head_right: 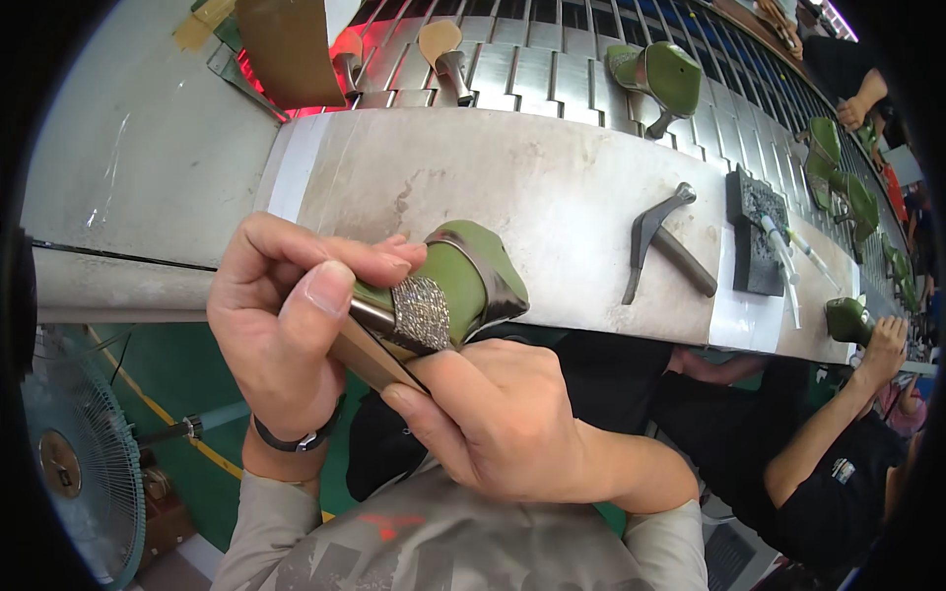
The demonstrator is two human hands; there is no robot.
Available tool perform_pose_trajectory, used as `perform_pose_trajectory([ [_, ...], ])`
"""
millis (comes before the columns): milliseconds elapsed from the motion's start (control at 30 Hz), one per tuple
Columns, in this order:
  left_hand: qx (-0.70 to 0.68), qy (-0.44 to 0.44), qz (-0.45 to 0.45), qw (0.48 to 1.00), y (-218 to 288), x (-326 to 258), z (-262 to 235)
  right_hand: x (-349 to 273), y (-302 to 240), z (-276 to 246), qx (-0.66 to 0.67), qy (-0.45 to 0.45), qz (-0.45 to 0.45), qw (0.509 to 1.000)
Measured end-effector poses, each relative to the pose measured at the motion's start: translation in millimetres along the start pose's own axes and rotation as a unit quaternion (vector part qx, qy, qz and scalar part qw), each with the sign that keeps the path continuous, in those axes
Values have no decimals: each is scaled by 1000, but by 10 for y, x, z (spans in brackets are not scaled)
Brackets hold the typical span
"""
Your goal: The person assembles high-heeled shoes by fitting a green upper onto a heel, hammering around the silver trim and heel seat with a hammer, and applying a tan sole to the bottom of the assembly.
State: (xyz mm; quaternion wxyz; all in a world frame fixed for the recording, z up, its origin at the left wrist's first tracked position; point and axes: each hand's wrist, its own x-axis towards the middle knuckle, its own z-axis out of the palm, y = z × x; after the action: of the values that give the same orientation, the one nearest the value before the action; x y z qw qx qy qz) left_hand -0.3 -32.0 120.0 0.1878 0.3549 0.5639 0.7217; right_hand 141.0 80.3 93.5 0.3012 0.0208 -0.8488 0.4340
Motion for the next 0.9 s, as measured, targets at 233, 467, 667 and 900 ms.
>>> perform_pose_trajectory([
  [233,-82,56,141,985,-602,-83,-143,180,112,-101,-78,-101,50,991],
  [467,161,27,92,982,-1467,-429,-220,89,892,-345,-297,-120,-2,947],
  [667,201,-81,157,964,-1429,-168,-259,143,1059,-430,-320,-123,-62,937],
  [900,256,-75,182,946,-1426,-139,-188,172,1109,-434,-323,-122,-77,935],
])
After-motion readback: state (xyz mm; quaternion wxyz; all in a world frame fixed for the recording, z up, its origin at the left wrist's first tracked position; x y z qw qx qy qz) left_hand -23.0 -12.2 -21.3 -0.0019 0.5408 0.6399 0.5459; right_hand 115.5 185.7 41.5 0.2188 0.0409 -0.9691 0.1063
